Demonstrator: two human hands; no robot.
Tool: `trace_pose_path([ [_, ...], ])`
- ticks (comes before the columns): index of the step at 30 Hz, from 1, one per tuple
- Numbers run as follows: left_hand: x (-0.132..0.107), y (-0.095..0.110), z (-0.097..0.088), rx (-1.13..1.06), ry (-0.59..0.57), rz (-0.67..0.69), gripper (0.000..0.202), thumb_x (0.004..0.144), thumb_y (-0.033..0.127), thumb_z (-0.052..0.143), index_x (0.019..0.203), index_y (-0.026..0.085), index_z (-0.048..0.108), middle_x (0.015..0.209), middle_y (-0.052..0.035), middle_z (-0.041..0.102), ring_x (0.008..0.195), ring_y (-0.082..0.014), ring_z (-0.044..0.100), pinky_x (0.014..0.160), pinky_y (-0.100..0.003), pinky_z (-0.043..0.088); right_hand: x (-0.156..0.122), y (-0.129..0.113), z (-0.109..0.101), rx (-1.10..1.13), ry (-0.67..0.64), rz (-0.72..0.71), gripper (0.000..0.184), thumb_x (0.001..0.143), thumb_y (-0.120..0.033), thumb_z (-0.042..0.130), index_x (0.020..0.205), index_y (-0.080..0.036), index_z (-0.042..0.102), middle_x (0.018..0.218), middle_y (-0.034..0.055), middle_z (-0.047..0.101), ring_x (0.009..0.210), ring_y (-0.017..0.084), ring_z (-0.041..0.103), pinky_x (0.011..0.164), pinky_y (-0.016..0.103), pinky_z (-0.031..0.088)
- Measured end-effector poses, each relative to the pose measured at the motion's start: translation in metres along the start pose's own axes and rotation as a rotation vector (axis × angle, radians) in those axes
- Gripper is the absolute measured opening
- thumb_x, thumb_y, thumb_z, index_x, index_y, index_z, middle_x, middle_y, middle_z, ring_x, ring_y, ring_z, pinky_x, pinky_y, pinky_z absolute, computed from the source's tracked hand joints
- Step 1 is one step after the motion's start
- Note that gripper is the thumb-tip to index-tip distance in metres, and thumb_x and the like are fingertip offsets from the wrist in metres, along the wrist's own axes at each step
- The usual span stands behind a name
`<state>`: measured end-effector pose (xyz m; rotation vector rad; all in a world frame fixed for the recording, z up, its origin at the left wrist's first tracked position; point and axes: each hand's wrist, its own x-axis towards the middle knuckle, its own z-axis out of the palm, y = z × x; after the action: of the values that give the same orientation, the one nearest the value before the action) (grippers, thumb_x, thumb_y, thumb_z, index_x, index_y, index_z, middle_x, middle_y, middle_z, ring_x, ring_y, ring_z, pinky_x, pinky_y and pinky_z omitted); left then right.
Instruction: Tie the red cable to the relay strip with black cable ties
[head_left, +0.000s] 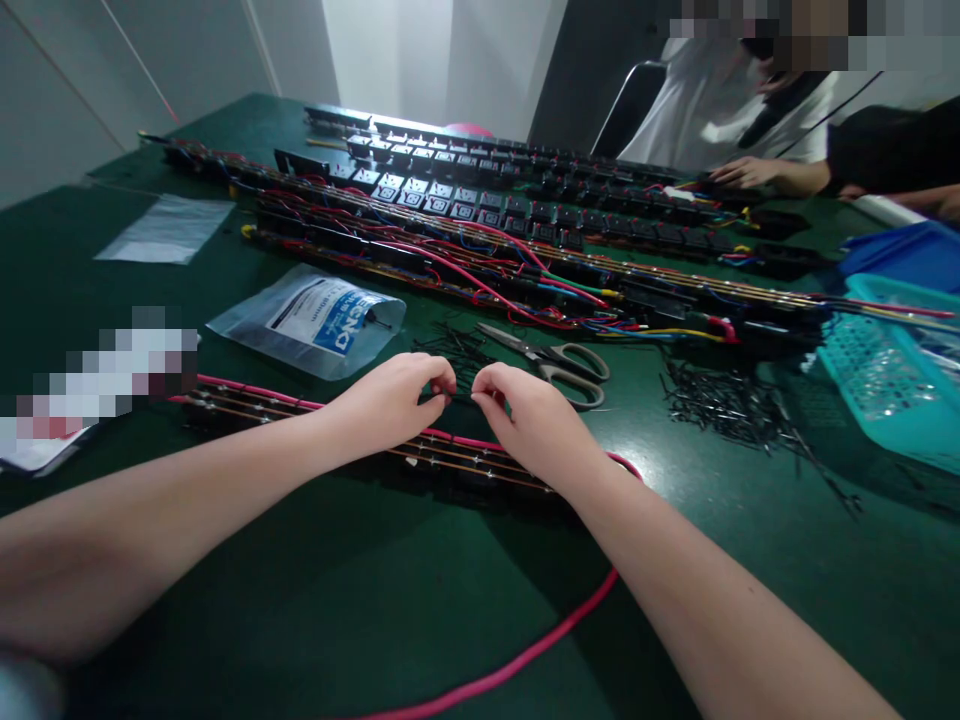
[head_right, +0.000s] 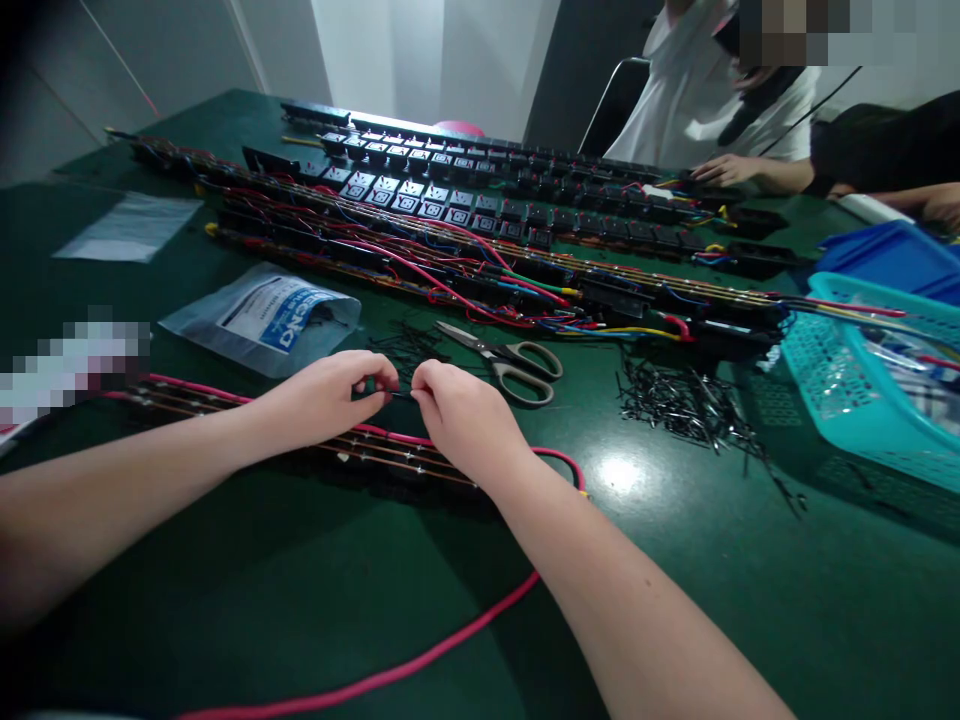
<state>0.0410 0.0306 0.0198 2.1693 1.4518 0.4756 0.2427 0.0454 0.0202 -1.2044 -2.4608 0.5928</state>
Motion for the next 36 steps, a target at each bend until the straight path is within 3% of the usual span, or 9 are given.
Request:
trace_pose_path([
  [15,-0.0015,-0.0014,-0.0012,-0.096,-0.008,0.02,0.014,0.084,0.024,0.052,0.089,0.023,0.065,0.089,-0.0008,0.07,0.08,-0.0171,0.06,0.071,-0.027,0.044,-0.0009,0.0032,-0.0007,0.004,0.048,-0.083,0.005,0.091,-0.018,0.054,0.09,-0.022,0.058,0.091,0.0029,0.066,0.079,0.016,0.057,0.07,0.028,0.041],
  [36,0.0006,-0.0033,-0.0006,-0.088,-0.02,0.137,0.017,0.086,0.023,0.052,0.089,0.021,0.069,0.088,0.0004,0.071,0.085,-0.0164,0.064,0.079,-0.028,0.047,-0.0009,0.0095,0.0024,0.02,0.146,-0.182,0.013,0.094,-0.021,0.056,0.1,-0.022,0.067,0.099,0.0048,0.07,0.089,0.018,0.064,0.078,0.03,0.047],
])
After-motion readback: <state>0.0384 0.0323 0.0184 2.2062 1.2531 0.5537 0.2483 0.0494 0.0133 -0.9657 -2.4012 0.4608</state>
